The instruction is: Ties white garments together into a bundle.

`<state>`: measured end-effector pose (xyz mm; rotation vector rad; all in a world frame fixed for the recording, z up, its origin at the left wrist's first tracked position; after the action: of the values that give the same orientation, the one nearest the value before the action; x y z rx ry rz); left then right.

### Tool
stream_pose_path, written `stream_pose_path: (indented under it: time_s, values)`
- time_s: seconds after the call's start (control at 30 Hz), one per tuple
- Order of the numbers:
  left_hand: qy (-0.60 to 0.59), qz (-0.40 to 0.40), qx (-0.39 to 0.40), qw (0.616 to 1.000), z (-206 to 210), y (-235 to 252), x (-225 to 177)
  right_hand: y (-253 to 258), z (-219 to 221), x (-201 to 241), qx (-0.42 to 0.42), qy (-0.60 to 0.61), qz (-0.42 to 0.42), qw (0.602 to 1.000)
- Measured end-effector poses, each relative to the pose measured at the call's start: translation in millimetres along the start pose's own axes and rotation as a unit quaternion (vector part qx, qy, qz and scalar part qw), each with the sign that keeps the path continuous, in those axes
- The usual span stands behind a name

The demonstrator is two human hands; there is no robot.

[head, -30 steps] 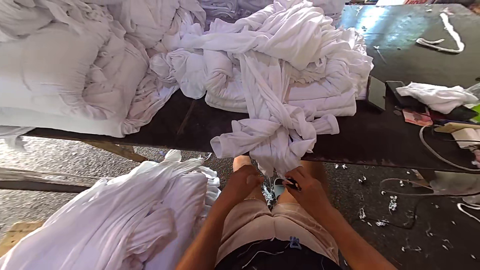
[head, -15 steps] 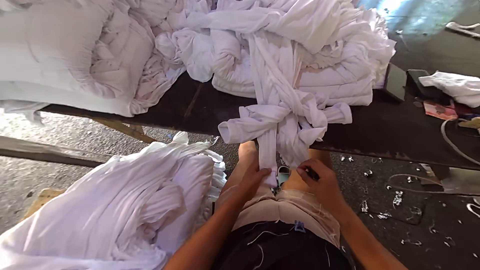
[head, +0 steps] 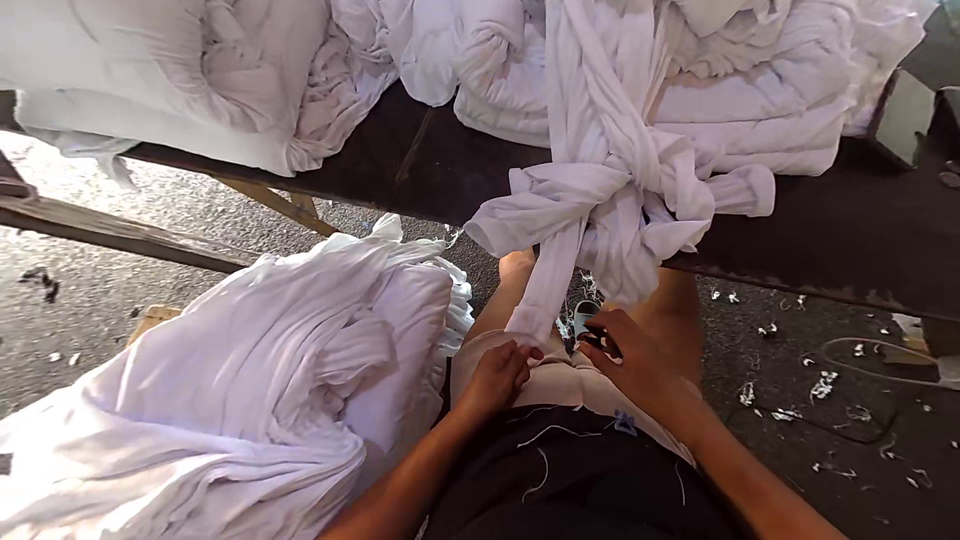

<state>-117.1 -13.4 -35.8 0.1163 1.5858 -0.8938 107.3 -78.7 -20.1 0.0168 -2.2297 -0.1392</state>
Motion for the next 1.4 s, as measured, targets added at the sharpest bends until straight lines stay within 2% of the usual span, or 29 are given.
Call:
stream_pose_path:
  time_s: [0.17, 0.3, 0.47, 0.67, 0.73, 0.8, 0.93, 1.0, 1.07, 1.13, 1.23, 1.3, 1.4]
  values:
    - [0.113, 0.106, -0.014, 0.988, -3, -11, 6, 5, 14, 8, -0.012, -0.055, -0.092, 0.994]
    - [0.275, 0.206, -0.037, 0.938, -2, -13, 6, 9, 23, 9, -0.04, -0.155, -0.182, 0.97]
    - [0.335, 0.278, -0.05, 0.899, 3, -12, 3, 12, 33, 11, -0.065, -0.207, -0.24, 0.946]
    - [0.351, 0.303, 0.009, 0.886, 12, -3, 3, 19, 41, 2, -0.07, -0.19, -0.22, 0.954]
    - [0.365, 0.286, 0.026, 0.886, 10, 1, 1, 18, 33, -6, -0.072, -0.183, -0.176, 0.965]
    - [0.377, 0.236, 0.043, 0.895, 6, 5, -5, 12, 17, -13, -0.087, -0.175, -0.107, 0.975]
    - [0.331, 0.22, 0.001, 0.918, 7, 22, -11, 0, -11, -37, -0.169, -0.17, 0.001, 0.971]
    - [0.294, 0.224, -0.006, 0.929, 15, 36, -16, -1, -13, -42, -0.139, -0.163, 0.05, 0.975]
    - [0.26, 0.23, -0.005, 0.938, 25, 51, -22, 1, -13, -38, -0.072, -0.148, 0.083, 0.983]
    - [0.218, 0.212, 0.01, 0.953, 36, 63, -28, 1, -11, -30, -0.062, -0.106, 0.061, 0.991]
    - [0.185, 0.215, 0.032, 0.958, 53, 70, -31, 1, -9, -12, -0.111, -0.022, -0.011, 0.993]
    - [0.182, 0.293, 0.01, 0.939, 63, 67, -30, 0, -12, 0, -0.139, -0.007, -0.057, 0.989]
    - [0.191, 0.4, -0.097, 0.891, 65, 64, -38, 2, -19, 10, -0.173, -0.041, -0.092, 0.98]
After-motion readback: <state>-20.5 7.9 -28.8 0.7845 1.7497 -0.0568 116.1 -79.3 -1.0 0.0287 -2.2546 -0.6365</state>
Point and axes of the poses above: each hand's wrist, its own y-axis towards the middle knuckle, its own z-axis out of the palm, x = y × z, the point moved 1 cm from there along y, towards the middle knuckle, and after that the axes turned 1 degree about -x, right-handed, at the moved point
